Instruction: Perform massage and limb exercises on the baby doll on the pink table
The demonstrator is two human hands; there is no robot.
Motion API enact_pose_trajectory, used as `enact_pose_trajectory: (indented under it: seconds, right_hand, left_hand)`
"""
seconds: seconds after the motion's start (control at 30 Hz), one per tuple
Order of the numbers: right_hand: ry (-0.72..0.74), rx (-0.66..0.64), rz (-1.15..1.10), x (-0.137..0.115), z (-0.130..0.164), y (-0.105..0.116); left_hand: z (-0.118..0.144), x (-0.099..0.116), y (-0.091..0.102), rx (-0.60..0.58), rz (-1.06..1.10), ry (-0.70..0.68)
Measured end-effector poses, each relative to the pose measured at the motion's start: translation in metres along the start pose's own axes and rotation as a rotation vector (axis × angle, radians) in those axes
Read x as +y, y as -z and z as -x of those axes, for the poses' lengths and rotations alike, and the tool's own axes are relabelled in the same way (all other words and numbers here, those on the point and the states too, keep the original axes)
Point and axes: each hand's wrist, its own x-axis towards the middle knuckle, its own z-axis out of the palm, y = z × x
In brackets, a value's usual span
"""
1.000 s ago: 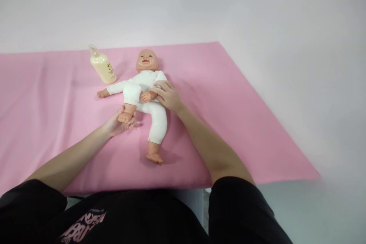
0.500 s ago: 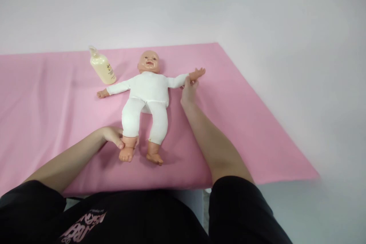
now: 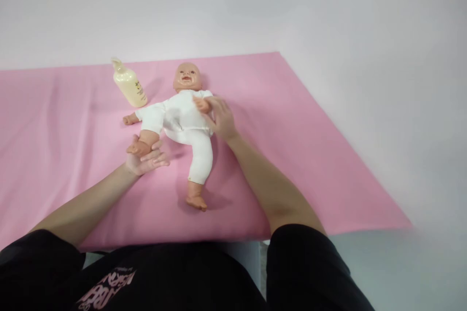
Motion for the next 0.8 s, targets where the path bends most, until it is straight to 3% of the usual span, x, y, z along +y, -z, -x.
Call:
enact_pose_trajectory:
  seconds: [0.07, 0.13, 0.37, 0.47, 0.57, 0.7, 0.8]
  right_hand:
    - [0.104, -0.143, 0.106, -0.012, -0.001, 0.001]
    - [0.154, -0.216, 0.177, -0.018, -0.001, 0.002]
    - [0.239, -0.294, 0.224, -0.023, -0.004, -0.001]
    - [0.214, -0.269, 0.17, -0.022, -0.002, -0.003]
    - [0.09, -0.17, 0.058, -0.016, -0.001, -0.004]
    - [-0.219, 0.086, -0.191, 0.001, -0.002, -0.003]
    - [-0.476, 0.332, -0.392, 0.018, -0.005, 0.0]
  left_hand:
    - [-0.002, 0.003, -0.008, 0.163, 0.092, -0.025]
    - [-0.005, 0.003, -0.013, 0.253, 0.142, -0.015]
    - [-0.012, -0.004, -0.013, 0.263, 0.047, 0.048]
    - [-0.012, -0.008, -0.007, 0.189, -0.03, 0.044]
    - [-0.008, -0.012, 0.004, 0.028, -0.135, 0.037]
    - [0.0, -0.016, 0.018, -0.256, -0.295, 0.188]
    - [0.004, -0.013, 0.018, -0.386, -0.422, 0.343]
